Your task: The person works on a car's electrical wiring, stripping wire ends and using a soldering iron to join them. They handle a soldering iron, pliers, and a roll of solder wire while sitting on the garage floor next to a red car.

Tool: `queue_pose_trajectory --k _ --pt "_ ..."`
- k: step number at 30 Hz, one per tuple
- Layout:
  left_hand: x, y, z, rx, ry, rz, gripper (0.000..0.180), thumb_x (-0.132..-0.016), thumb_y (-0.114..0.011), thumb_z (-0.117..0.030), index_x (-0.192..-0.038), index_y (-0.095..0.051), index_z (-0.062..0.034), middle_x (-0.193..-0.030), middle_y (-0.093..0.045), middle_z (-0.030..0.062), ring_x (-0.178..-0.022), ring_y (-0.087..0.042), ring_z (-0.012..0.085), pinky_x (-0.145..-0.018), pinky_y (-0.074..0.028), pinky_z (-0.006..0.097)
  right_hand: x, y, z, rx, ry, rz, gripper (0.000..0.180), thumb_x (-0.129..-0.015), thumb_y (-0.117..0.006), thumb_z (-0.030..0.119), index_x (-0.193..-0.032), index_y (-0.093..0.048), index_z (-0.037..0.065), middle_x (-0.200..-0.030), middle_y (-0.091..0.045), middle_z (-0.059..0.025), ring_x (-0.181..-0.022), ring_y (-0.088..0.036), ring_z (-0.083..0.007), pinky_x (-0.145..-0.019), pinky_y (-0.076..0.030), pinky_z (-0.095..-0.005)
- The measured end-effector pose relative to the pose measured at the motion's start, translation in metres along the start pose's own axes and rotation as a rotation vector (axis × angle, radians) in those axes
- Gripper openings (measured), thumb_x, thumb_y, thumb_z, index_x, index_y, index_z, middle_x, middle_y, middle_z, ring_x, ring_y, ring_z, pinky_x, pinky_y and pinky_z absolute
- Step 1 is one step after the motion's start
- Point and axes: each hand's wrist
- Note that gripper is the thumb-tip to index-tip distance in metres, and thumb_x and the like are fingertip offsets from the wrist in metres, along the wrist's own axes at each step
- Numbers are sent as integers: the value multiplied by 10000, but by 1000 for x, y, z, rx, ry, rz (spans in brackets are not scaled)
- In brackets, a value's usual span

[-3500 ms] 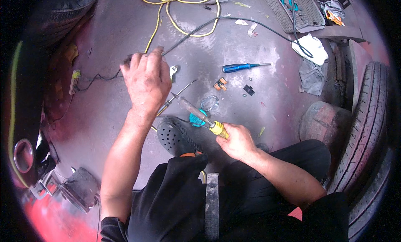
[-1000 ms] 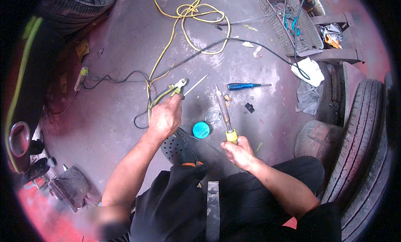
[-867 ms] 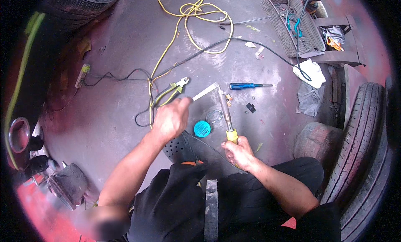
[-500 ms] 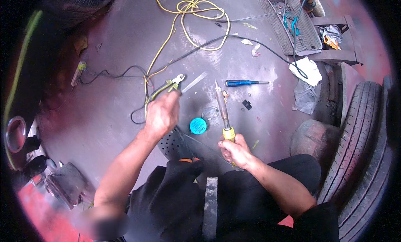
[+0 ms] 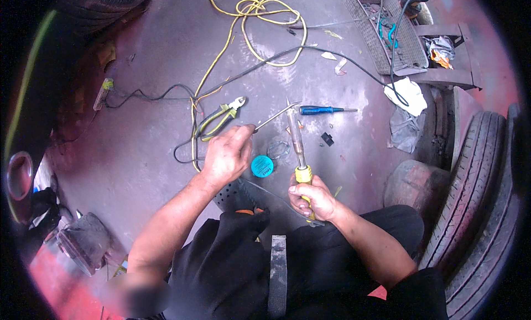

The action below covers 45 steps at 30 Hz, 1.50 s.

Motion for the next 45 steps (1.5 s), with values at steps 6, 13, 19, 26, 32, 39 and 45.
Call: queue_pose_trajectory --k 6,13,19,26,32,39,45 --pt "-7 -11 69 -279 360 178 232 -890 -525 -139 -1080 -612 -40 -918 -657 261 -864 -649 426 -746 -516 509 0 -10 -4 153 -19 8 166 -896 -606 203 -848 -499 86 -537 -442 10 -416 -421 -98 -391 -331 -265" --pt "6 -9 43 -626 90 161 464 -872 -644 -264 -1279 -552 -61 -1199 -595 223 -1113 -571 381 -944 -459 480 -20 -4 1 117 142 -390 286 -934 -583 352 -858 -491 92 -609 -499 -44 -499 -496 -153 -487 -421 -295" --pt "-27 43 -43 630 559 703 948 -811 -725 -508 -1474 -293 14 -1405 -480 244 -1245 -527 313 -1020 -432 407 -76 -49 28 422 472 -341 690 -956 -388 657 -1234 -445 29 -1155 -516 -140 -1054 -529 -199 -869 -469 -343" --pt "3 171 -12 82 799 475 555 -784 -727 -99 -1297 -543 8 -1015 -657 112 -906 -616 174 -784 -516 330 -111 -98 32 756 625 38 599 -952 -507 534 -1166 -542 -25 -1267 -507 -241 -1194 -489 -394 -1062 -357 -436" --pt "49 313 -8 -255 868 176 586 -661 -674 31 -1237 -567 59 -1074 -614 116 -1004 -590 197 -912 -461 318 -99 -15 -42 1753 530 -428 540 -803 -723 211 -1280 -526 52 -1250 -500 -152 -1139 -507 -341 -973 -436 -459" --pt "30 92 19 52 725 413 401 -789 -770 -223 -1099 -614 -23 -875 -642 139 -817 -607 238 -763 -489 395 -100 10 -66 1596 456 -411 707 -704 -787 220 -1322 -475 77 -1272 -451 -182 -1160 -481 -382 -975 -453 -480" --pt "44 -18 8 124 627 295 430 -799 -779 -346 -987 -598 -4 -708 -602 206 -667 -582 363 -674 -480 433 -67 13 -57 1541 241 -540 639 -716 -755 198 -1286 -490 76 -1290 -411 -248 -1193 -443 -429 -992 -442 -486"
Point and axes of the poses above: each hand's wrist, its own x-axis away from the middle knuckle, its own y-axis out of the back of the hand, z = x × y
